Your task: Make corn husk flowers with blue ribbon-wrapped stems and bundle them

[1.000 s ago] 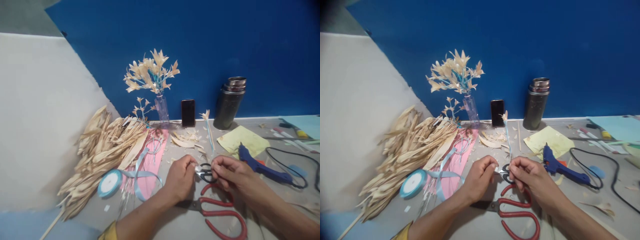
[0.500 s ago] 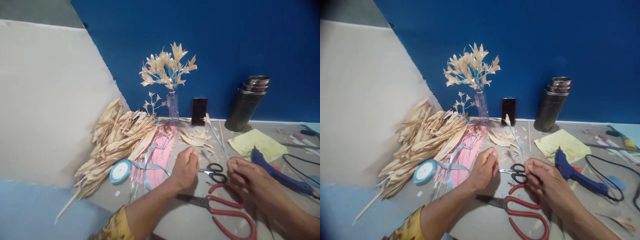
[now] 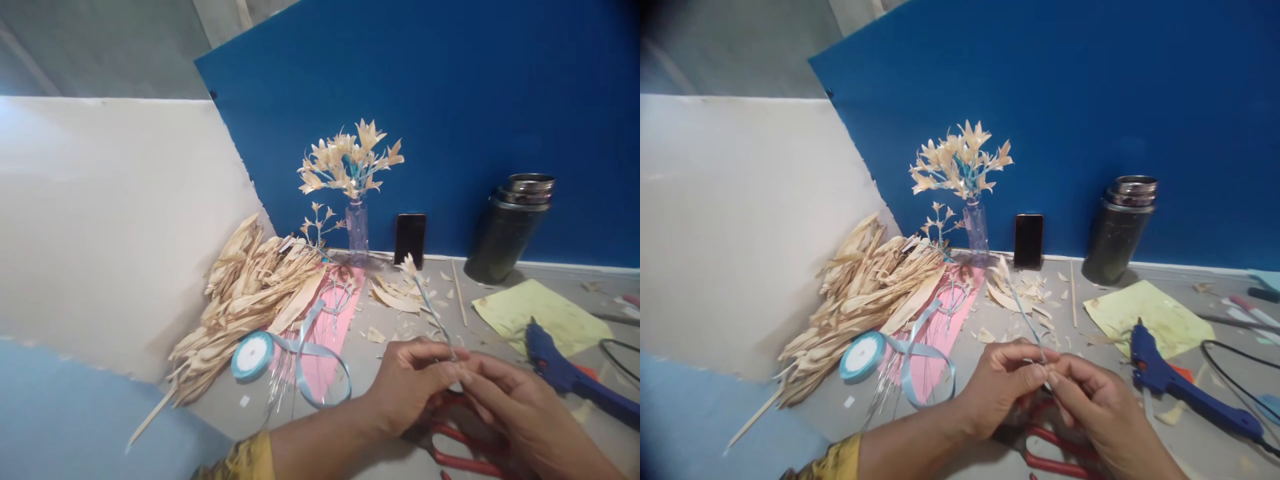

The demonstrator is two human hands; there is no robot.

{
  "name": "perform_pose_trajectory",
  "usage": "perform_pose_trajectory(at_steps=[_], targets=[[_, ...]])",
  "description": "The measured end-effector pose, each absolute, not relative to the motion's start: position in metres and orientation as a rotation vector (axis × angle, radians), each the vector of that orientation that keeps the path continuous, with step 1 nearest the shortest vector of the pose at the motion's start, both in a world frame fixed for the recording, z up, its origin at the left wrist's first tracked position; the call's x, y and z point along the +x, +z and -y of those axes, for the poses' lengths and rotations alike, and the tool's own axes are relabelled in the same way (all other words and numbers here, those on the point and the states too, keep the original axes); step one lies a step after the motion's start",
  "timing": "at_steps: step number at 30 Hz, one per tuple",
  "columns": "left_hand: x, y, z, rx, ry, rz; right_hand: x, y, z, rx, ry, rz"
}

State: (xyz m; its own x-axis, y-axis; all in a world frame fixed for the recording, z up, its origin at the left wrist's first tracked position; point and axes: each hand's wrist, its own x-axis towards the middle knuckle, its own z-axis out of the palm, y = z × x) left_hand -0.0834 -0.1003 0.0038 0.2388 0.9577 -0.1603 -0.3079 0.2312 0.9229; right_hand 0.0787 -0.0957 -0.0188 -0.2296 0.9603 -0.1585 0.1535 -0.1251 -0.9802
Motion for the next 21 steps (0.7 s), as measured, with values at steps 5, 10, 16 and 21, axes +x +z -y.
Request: perform_pose_trajectory(at_steps=[5,10,16,21], targets=[[-0.084,0.011,0.098,0.884,1.194,-0.879,0.063,-0.010,0.101,-1.286,1.364,1.652],[-0.138,0.051,0.082,1.173,1.318,-1.175,0.062,-0.012,0.107,-1.317,1.365,1.753],[-0.211,0.047,0.065,1.494,0.965,-1.782,0.084,-0.014,0.093,-1.328,1.186,1.634],[-0.225,0.010,0.057,1.501,0.813,-1.862,0.081,-0.006,0.090,-1.269,1.124,1.630]])
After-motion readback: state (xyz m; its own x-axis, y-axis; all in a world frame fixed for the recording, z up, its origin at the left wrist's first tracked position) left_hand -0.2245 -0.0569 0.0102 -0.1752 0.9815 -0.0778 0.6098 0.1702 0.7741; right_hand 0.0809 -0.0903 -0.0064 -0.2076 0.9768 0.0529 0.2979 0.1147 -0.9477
